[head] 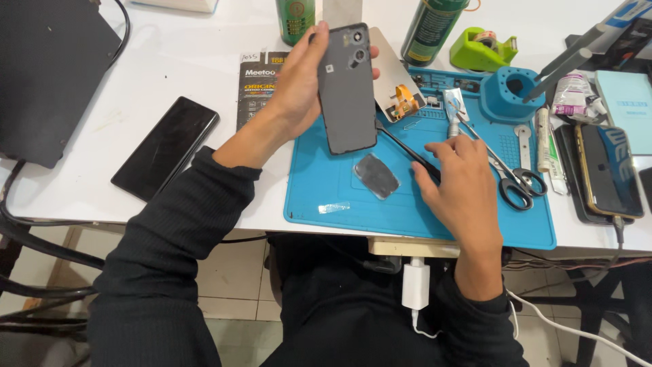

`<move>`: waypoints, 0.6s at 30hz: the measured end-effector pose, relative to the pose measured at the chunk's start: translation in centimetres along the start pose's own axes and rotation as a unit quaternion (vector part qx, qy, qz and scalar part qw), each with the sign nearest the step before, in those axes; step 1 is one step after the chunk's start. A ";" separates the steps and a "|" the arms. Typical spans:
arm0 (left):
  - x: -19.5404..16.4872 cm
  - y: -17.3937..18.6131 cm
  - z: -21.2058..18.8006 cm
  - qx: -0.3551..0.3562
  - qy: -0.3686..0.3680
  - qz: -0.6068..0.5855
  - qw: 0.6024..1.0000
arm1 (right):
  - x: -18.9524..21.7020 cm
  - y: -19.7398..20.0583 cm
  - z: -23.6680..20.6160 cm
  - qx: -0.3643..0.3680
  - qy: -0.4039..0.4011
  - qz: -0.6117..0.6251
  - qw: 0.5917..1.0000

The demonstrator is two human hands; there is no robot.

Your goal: The person holds a disassembled phone frame and scrapes old adhesive residue from its inner edges using a thin metal pry tool, rotating the frame to work around it. They then brush the frame with a soft brush, set it down, and pick up the phone's back cover to reattach it to the frame.

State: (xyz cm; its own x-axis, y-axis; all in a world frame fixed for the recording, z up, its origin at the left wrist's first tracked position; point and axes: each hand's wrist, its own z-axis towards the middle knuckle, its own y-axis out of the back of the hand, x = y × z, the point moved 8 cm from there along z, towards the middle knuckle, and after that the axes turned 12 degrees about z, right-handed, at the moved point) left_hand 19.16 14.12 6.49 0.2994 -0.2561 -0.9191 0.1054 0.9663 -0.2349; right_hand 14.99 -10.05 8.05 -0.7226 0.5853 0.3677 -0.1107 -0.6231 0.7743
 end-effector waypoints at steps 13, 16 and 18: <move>4.1 -1.0 -1.2 -0.080 0.033 0.124 0.989 | -0.6 0.0 -1.5 -0.040 -0.048 0.141 0.988; 2.1 1.0 -1.0 -0.143 -0.038 0.107 0.983 | -0.5 -0.1 -1.5 -0.027 -0.064 0.152 0.986; 1.0 2.7 -0.9 -0.173 -0.066 0.092 0.978 | -1.0 -0.6 -1.6 0.006 -0.114 0.180 0.977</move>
State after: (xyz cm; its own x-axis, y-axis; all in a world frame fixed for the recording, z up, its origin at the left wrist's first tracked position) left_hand 18.88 16.47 4.71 0.4062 -0.0568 -0.9120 -0.2822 0.9415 -0.1844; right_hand 14.75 -11.11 6.42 -0.5428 0.4296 0.7217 0.1321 -0.8049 0.5785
